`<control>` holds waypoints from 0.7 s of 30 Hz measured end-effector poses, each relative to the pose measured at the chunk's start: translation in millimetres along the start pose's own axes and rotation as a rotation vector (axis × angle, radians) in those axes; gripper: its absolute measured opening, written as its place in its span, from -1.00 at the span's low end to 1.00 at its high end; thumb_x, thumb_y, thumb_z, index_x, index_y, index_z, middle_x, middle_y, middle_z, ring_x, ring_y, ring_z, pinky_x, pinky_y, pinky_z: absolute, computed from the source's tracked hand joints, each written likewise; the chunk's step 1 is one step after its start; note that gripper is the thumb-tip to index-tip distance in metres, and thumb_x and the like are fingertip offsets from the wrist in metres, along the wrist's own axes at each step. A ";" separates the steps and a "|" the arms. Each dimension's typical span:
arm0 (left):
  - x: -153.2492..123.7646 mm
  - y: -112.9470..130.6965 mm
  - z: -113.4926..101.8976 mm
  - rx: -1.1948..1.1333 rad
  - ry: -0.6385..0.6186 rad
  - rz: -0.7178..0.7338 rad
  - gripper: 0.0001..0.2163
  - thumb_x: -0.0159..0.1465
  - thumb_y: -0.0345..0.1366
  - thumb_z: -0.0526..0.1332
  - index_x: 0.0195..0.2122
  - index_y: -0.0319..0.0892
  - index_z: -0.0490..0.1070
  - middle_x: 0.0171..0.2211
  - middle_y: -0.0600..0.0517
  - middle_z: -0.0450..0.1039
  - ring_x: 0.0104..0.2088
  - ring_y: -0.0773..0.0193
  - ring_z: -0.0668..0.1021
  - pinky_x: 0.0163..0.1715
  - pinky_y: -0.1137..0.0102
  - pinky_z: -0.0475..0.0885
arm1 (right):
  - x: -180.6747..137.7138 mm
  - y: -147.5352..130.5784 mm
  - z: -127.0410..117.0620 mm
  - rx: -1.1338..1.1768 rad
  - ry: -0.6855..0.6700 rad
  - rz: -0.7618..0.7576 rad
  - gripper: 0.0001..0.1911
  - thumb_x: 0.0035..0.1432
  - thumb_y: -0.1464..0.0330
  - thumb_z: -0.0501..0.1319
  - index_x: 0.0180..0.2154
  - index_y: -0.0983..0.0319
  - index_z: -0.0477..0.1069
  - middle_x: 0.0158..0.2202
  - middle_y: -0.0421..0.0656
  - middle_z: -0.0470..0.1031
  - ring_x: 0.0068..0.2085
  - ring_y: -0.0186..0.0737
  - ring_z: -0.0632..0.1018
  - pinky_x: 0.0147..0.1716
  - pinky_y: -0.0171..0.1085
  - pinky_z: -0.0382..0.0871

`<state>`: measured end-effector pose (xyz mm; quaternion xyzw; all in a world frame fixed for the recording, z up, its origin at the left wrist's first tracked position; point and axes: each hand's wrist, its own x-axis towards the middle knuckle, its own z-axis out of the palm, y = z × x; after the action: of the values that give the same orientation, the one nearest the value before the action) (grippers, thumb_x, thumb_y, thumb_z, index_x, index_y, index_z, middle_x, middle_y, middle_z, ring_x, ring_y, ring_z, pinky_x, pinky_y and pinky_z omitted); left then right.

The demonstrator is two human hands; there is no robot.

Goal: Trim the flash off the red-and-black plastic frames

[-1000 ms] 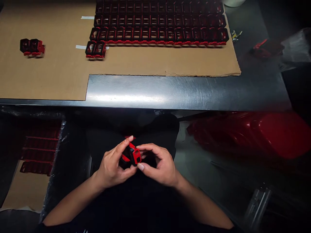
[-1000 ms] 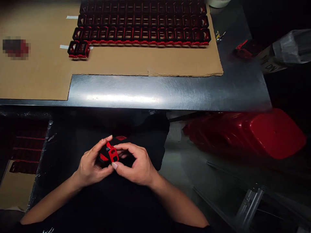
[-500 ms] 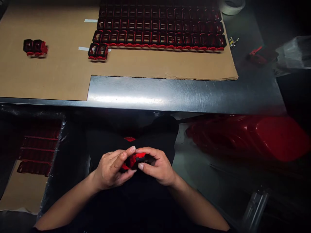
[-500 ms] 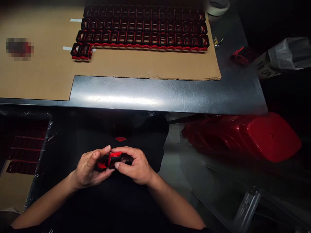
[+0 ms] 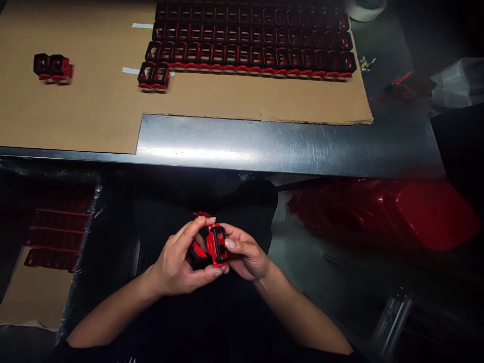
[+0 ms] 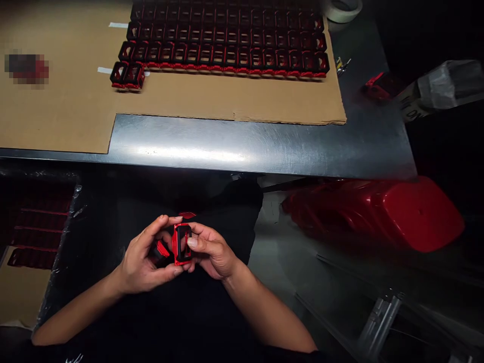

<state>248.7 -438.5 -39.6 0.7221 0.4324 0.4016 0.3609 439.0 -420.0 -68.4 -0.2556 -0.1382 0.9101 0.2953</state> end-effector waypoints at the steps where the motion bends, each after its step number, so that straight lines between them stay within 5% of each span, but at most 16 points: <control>1: -1.5 -0.3 0.1 0.020 -0.007 -0.038 -0.14 0.17 -0.25 0.40 0.42 -0.12 -0.03 0.15 -0.28 0.45 -0.39 0.30 0.65 -0.21 0.26 0.65 | 0.0 -0.1 0.3 0.003 0.030 -0.006 -0.56 0.10 0.19 0.43 -0.06 0.27 0.45 -0.44 -0.24 0.53 -0.61 -0.42 0.50 -0.65 -0.47 0.38; 7: -9.3 -5.9 2.5 0.123 -0.016 -0.120 -0.16 0.15 -0.34 0.37 0.41 -0.05 -0.01 0.15 -0.22 0.45 -0.11 0.09 0.66 -0.17 0.20 0.64 | 1.5 -3.0 7.9 -0.096 0.166 -0.033 -0.59 0.05 0.17 0.47 -0.17 0.25 0.42 -0.52 -0.31 0.47 -0.67 -0.51 0.38 -0.71 -0.53 0.24; 10: -12.0 -11.4 2.0 0.045 -0.017 -0.170 -0.17 0.16 -0.35 0.37 0.41 0.02 0.01 0.20 -0.21 0.41 -0.22 0.18 0.66 -0.22 0.23 0.64 | -2.1 -7.6 12.1 -0.245 0.179 -0.042 -0.61 0.09 0.18 0.45 -0.13 0.21 0.43 -0.48 -0.32 0.47 -0.67 -0.52 0.35 -0.71 -0.51 0.23; 15: -15.2 -18.8 3.5 -0.659 -0.192 -0.502 -0.38 0.25 0.04 0.29 0.28 -0.05 0.26 -0.07 -0.16 0.59 -0.43 0.22 0.65 -0.48 0.36 0.58 | -15.1 -22.6 20.3 -1.125 0.092 -0.460 -0.88 0.21 0.40 0.35 -0.17 0.14 0.58 -0.36 -0.21 0.55 -0.41 -0.33 0.52 -0.42 -0.34 0.43; 17: -16.2 -19.7 7.5 -0.877 -0.220 -0.563 -0.38 0.22 0.10 0.30 0.24 -0.05 0.31 -0.17 -0.12 0.61 -0.48 0.22 0.64 -0.55 0.38 0.55 | -17.8 -27.2 22.4 -1.452 0.018 -0.627 -0.83 0.27 0.46 0.28 -0.18 0.12 0.61 -0.32 -0.17 0.58 -0.34 -0.27 0.54 -0.35 -0.29 0.44; 21: -20.0 -20.9 14.7 -0.808 -0.097 -0.470 -0.31 0.13 0.02 0.41 0.26 -0.02 0.29 0.00 -0.17 0.55 -0.09 0.02 0.67 -0.16 0.20 0.63 | -18.1 -29.4 23.8 -1.632 0.025 -0.740 -0.76 0.24 0.49 0.26 -0.12 0.10 0.60 -0.21 -0.13 0.61 -0.28 -0.20 0.56 -0.34 -0.24 0.47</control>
<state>248.8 -451.7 -69.3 0.4242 0.3759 0.4109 0.7141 452.3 -410.2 -29.8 -0.3349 -0.8128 0.3723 0.2974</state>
